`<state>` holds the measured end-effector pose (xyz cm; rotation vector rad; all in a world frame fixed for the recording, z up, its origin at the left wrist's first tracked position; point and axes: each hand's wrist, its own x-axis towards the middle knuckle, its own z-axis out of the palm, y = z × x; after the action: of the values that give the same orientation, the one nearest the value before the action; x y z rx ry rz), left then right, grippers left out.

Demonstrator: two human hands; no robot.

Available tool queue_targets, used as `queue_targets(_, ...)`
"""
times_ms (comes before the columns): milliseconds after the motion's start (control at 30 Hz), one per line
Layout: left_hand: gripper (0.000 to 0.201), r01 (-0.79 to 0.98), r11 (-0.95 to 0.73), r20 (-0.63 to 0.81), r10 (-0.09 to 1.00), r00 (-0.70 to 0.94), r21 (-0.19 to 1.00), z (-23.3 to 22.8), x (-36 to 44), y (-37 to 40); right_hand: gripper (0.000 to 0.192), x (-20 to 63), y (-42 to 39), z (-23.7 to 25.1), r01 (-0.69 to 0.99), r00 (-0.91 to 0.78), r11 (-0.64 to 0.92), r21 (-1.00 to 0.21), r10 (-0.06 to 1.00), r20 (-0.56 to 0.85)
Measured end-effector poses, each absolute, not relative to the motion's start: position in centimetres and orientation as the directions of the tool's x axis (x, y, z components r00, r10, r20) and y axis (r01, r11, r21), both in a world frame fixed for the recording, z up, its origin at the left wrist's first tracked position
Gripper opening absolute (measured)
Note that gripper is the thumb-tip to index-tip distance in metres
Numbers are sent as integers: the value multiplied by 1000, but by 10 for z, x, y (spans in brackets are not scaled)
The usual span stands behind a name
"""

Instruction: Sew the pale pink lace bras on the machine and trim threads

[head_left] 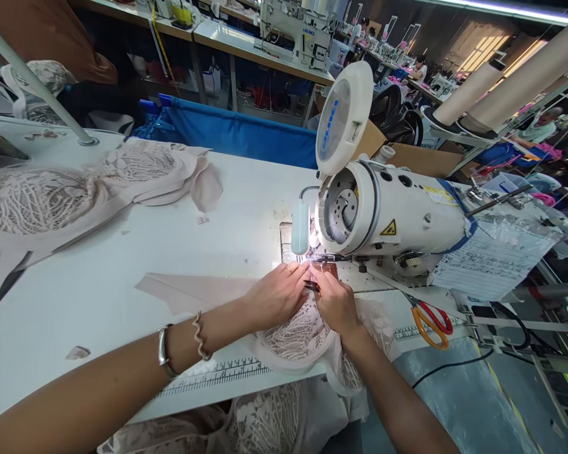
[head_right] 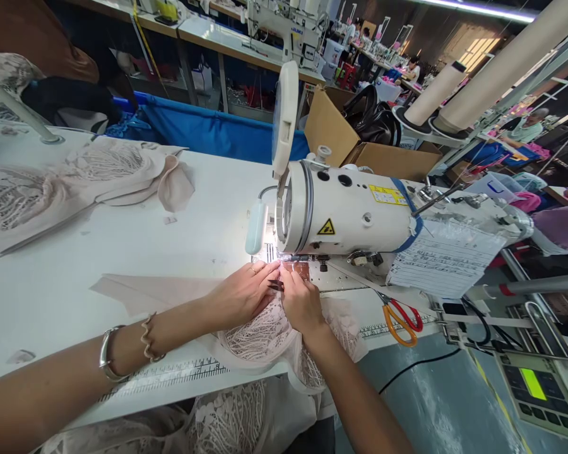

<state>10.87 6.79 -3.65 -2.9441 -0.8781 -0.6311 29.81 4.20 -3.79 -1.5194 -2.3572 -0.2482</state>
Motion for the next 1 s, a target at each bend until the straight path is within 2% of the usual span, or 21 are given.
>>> queue_targets(167, 39, 538, -835, 406, 533, 743, 112, -40, 108, 66, 40, 298, 43, -38, 924, -356, 381, -27, 885, 300)
queue_targets(433, 38, 534, -837, 371, 536, 758, 118, -35, 105, 71, 41, 296, 43, -37, 925, -348, 377, -45, 889, 298)
queue_targets(667, 45, 602, -798, 381, 566, 731, 31, -36, 106, 68, 47, 294, 45, -33, 942, -314, 334, -37, 915, 253)
queue_targets(1000, 46, 604, -795, 358, 579, 733, 52, -39, 106, 72, 46, 293, 47, -29, 937, -315, 341, -72, 917, 244)
